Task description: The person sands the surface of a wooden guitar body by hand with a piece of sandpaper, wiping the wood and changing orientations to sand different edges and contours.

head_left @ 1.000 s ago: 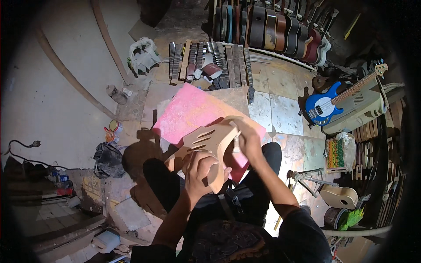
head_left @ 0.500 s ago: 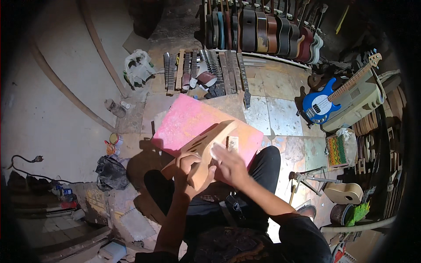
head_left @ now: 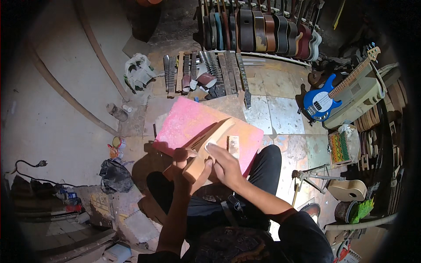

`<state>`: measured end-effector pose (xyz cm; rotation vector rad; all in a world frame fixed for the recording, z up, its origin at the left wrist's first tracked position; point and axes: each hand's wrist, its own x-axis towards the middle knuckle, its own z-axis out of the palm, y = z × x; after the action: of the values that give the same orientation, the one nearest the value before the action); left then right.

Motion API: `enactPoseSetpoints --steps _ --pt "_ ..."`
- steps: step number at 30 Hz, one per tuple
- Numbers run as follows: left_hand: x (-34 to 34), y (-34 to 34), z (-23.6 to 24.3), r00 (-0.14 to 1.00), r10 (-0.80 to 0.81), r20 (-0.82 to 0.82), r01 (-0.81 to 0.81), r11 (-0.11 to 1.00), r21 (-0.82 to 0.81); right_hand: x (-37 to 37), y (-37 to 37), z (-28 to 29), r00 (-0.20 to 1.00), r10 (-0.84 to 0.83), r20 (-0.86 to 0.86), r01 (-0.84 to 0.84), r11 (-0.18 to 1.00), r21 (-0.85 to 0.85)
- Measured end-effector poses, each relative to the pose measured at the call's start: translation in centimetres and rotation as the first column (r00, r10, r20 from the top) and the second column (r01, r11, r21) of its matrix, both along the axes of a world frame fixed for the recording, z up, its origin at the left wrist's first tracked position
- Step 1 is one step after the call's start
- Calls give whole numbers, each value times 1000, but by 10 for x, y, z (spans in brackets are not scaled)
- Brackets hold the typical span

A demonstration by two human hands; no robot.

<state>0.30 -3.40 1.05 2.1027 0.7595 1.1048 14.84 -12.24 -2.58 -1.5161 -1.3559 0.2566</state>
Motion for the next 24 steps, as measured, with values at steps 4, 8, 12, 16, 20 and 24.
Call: enactPoseSetpoints --steps 4,8,12,16,20,24 --pt "6 0 7 998 -40 54 45 996 -81 56 22 -26 975 -189 117 193 981 -21" --pt "1 5 -5 998 11 64 -4 995 -98 2 6 4 1000 17 -14 -17 1000 5" --pt "2 7 -12 1000 13 -2 -13 1000 2 60 24 -30 978 -187 93 188 982 -9" --pt "0 5 -7 996 55 67 -44 988 -145 10 11 -13 995 -56 79 54 998 19" --pt "3 9 -14 999 43 20 -42 999 -18 58 20 -44 978 -185 101 187 982 -16" --pt "2 9 -17 997 68 20 -65 991 -119 25 19 -35 976 -151 155 153 988 -5"
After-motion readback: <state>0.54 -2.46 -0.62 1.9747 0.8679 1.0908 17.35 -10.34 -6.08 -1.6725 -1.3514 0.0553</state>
